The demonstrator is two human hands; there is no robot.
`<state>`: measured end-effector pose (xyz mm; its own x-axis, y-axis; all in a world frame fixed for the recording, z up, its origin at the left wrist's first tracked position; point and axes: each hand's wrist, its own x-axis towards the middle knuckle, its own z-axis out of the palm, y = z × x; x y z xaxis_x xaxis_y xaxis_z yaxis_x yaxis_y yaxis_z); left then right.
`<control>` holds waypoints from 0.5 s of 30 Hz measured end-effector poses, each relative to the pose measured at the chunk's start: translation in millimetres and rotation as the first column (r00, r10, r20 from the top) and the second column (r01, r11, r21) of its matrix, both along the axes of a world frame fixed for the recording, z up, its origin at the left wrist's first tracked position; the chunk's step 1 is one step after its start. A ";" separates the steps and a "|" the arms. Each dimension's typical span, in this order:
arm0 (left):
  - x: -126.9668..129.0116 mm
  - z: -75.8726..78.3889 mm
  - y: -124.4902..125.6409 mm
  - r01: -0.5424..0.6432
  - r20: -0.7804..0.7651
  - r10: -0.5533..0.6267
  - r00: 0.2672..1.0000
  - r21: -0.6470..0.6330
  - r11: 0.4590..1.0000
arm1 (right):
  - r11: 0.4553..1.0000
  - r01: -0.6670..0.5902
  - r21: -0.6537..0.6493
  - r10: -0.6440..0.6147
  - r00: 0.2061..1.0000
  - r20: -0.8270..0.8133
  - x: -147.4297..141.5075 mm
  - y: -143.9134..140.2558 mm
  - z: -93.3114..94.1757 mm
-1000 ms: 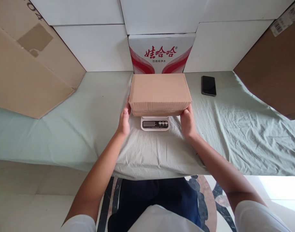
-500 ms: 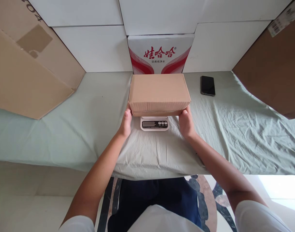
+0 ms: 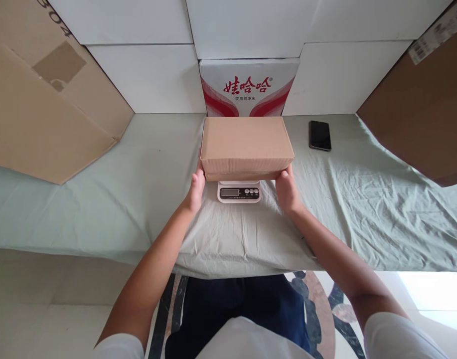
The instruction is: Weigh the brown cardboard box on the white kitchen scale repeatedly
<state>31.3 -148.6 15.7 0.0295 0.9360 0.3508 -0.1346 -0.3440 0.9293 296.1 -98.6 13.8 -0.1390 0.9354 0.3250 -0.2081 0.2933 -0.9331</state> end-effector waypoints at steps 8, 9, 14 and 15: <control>0.1 3.6 -0.3 0.000 -0.020 -0.001 1.000 -0.029 1.000 | 1.000 0.005 -0.004 -0.005 1.000 -0.006 -0.1 -2.2 3.2; 0.5 3.8 0.0 0.003 -0.018 -0.004 1.000 -0.026 1.000 | 1.000 0.010 -0.002 -0.010 1.000 -0.004 0.0 -1.7 4.1; 2.9 12.1 5.3 -0.013 -0.028 0.012 1.000 -0.034 0.999 | 0.999 0.028 0.033 -0.028 1.000 0.003 0.7 8.8 13.0; 3.1 15.5 8.1 -0.015 -0.030 0.014 0.999 -0.028 1.000 | 0.999 0.026 0.041 -0.026 1.000 -0.002 0.7 12.9 16.5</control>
